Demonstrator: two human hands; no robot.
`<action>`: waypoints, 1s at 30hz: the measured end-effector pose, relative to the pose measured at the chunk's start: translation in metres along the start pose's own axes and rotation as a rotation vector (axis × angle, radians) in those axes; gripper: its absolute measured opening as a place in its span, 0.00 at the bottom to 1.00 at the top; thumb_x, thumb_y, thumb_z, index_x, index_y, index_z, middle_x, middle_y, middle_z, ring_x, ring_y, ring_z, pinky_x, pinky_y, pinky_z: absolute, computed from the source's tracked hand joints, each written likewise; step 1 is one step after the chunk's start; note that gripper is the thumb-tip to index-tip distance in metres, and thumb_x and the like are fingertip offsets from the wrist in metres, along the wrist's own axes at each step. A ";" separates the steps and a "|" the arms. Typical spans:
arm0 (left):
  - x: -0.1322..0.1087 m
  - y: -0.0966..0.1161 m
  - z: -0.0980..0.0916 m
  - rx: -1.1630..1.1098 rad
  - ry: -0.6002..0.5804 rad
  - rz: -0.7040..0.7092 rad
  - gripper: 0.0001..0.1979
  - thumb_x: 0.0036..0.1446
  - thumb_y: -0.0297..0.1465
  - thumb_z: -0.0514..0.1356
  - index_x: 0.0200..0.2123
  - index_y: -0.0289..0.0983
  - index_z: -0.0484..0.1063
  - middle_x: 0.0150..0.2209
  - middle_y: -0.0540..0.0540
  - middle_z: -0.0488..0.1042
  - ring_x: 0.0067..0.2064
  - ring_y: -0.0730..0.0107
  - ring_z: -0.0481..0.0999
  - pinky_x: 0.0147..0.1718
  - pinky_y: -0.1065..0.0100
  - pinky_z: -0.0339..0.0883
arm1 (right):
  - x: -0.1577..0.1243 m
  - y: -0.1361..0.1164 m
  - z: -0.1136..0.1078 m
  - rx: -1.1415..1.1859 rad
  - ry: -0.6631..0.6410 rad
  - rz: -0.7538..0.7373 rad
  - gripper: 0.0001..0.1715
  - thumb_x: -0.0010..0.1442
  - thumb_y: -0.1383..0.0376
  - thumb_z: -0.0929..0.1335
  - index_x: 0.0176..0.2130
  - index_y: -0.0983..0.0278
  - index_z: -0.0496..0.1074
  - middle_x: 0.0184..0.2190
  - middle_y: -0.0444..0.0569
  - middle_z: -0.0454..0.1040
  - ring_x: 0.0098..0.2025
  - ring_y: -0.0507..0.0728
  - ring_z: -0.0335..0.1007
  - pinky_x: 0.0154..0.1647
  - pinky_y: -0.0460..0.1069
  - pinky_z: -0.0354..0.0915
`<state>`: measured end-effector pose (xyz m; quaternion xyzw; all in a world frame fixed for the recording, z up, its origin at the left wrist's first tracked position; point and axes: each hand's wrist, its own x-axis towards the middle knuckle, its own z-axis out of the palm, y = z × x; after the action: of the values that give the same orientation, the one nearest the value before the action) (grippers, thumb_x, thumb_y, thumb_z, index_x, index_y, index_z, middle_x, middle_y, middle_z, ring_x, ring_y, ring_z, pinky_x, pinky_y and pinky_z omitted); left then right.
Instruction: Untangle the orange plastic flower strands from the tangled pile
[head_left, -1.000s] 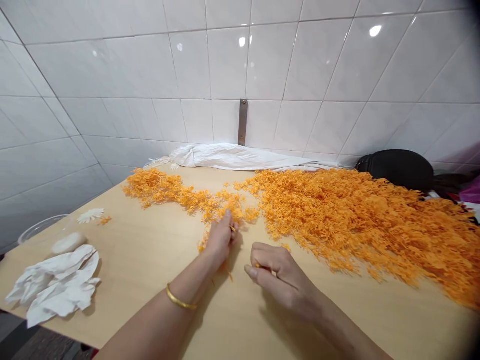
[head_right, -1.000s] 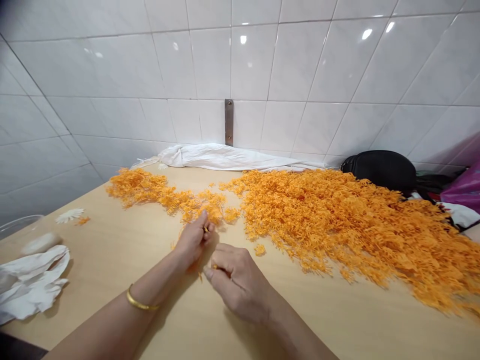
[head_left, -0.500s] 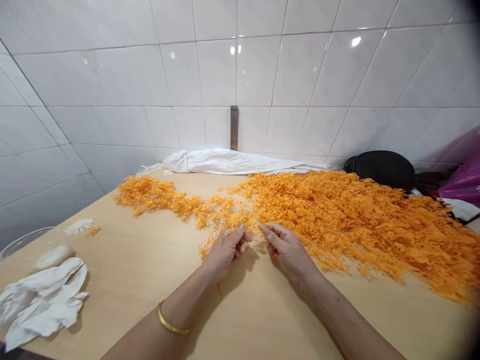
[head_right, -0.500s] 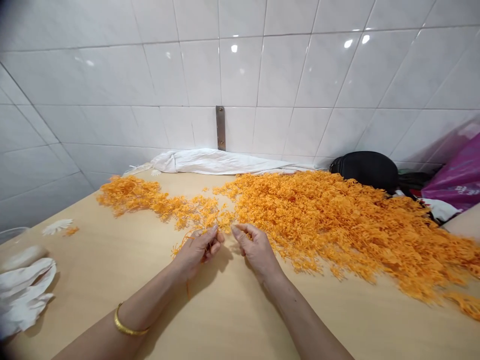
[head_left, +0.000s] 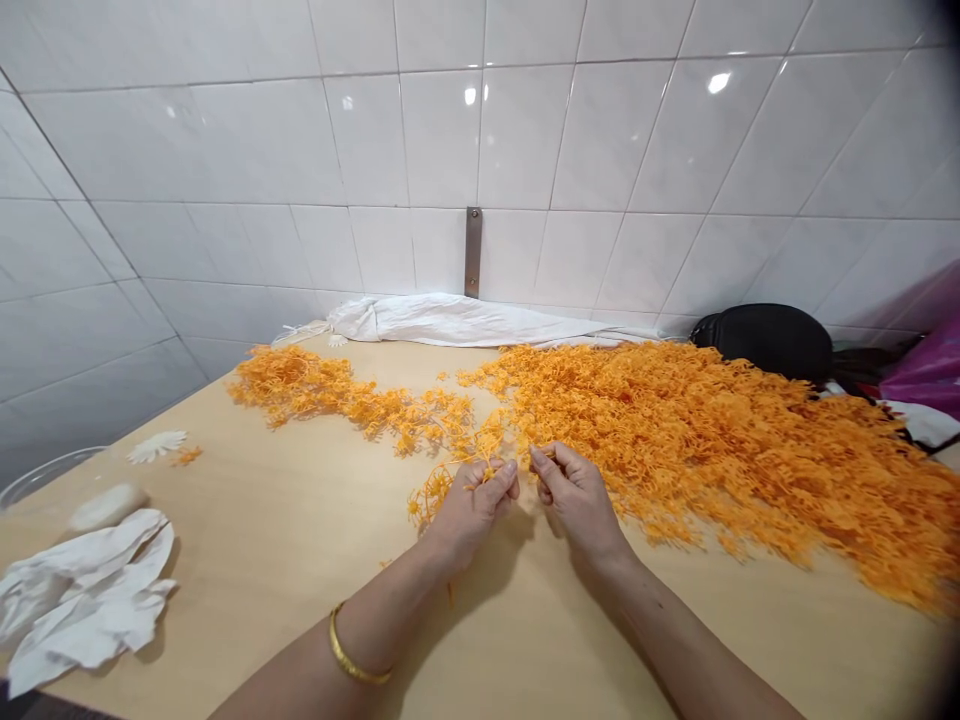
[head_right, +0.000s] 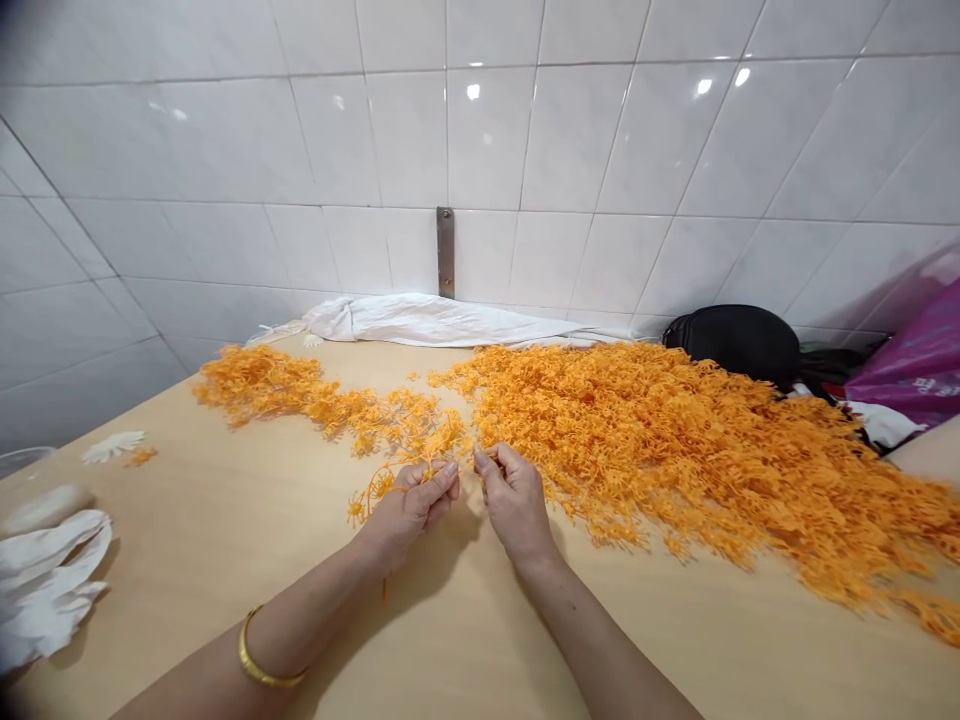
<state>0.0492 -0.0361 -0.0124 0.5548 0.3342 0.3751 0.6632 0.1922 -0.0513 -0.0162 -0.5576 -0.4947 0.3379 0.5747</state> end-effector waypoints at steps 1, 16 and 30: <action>0.000 0.001 -0.001 -0.016 0.012 0.005 0.19 0.51 0.44 0.51 0.19 0.35 0.58 0.11 0.58 0.46 0.15 0.83 0.43 0.16 0.72 0.35 | 0.005 0.000 -0.007 0.056 0.107 0.025 0.16 0.51 0.55 0.64 0.22 0.63 0.60 0.15 0.38 0.56 0.17 0.48 0.51 0.18 0.44 0.51; -0.001 -0.003 -0.005 0.177 -0.099 0.041 0.19 0.53 0.43 0.49 0.23 0.34 0.64 0.14 0.56 0.49 0.18 0.80 0.46 0.18 0.71 0.39 | -0.002 -0.013 -0.008 0.239 -0.302 0.227 0.17 0.49 0.52 0.66 0.30 0.64 0.67 0.19 0.40 0.59 0.20 0.47 0.54 0.21 0.44 0.54; -0.008 0.001 0.007 0.252 -0.140 0.099 0.21 0.50 0.45 0.51 0.15 0.35 0.60 0.15 0.53 0.52 0.19 0.79 0.49 0.19 0.71 0.43 | 0.024 -0.003 -0.041 0.068 0.425 0.026 0.17 0.47 0.52 0.65 0.24 0.62 0.62 0.20 0.41 0.60 0.17 0.48 0.50 0.19 0.46 0.53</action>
<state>0.0510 -0.0465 -0.0098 0.6741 0.3037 0.3229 0.5908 0.2367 -0.0419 -0.0039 -0.6029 -0.3436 0.2367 0.6800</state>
